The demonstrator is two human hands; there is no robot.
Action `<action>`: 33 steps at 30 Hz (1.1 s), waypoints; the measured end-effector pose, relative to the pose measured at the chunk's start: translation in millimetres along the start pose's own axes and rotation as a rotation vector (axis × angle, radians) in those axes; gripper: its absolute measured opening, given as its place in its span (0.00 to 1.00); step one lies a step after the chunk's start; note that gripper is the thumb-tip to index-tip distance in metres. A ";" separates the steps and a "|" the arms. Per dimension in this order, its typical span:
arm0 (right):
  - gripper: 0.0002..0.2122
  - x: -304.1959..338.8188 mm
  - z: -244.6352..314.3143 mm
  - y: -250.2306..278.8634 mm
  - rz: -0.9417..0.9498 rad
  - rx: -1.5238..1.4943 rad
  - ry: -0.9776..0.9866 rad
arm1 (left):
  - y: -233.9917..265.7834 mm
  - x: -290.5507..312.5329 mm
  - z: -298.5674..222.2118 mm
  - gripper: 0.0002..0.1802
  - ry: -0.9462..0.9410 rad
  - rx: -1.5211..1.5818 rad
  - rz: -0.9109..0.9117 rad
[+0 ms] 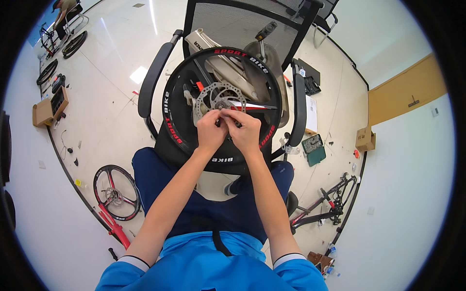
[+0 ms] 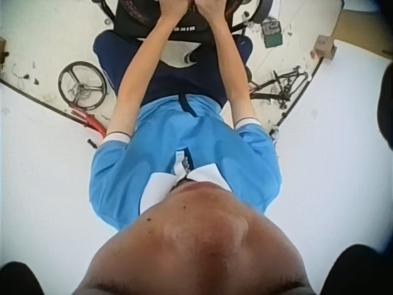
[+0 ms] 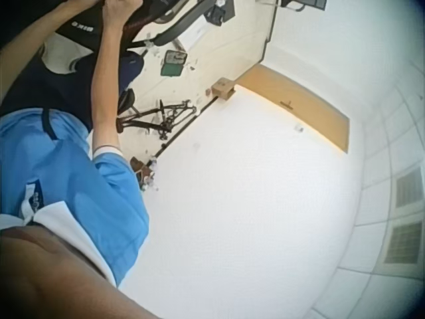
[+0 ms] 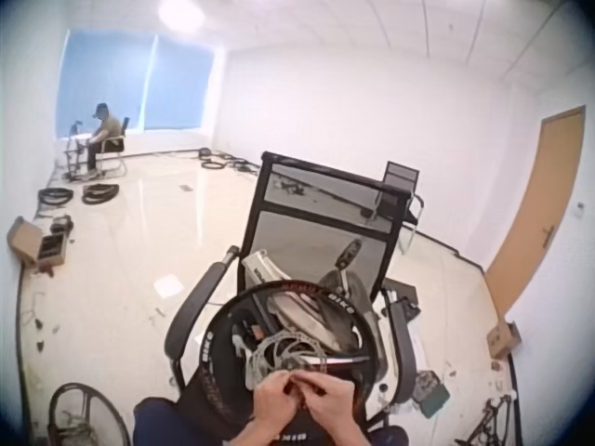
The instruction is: The person assembles a bicycle wheel by hand, attaching a disc brake rotor to the hub and securing it with bolts. The person uses a wrench to tighten the bolts and ensures the rotor is properly aligned.
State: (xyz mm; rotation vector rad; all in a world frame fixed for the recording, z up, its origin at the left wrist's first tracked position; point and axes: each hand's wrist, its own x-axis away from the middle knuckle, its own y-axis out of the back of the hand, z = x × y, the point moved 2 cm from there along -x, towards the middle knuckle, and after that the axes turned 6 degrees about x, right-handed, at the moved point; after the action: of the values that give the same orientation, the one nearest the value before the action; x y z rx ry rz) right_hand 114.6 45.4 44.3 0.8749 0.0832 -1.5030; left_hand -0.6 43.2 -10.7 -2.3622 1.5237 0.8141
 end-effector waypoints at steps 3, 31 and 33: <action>0.07 4.3 -13.1 2.4 -0.065 -0.060 -0.139 | -0.4 3.9 -8.7 0.08 0.123 0.126 -0.020; 0.09 8.0 -12.2 3.3 0.057 -0.181 -0.166 | -2.4 5.2 0.6 0.08 0.008 0.102 -0.034; 0.09 9.6 -20.2 2.2 0.037 -0.234 -0.224 | -2.3 6.4 0.4 0.10 0.028 0.089 -0.005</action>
State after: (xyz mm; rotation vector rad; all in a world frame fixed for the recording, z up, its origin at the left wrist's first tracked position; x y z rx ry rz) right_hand 127.0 48.1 25.8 0.5157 0.0753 -1.5126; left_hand 3.3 39.5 -14.8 -2.3222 1.5305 0.7004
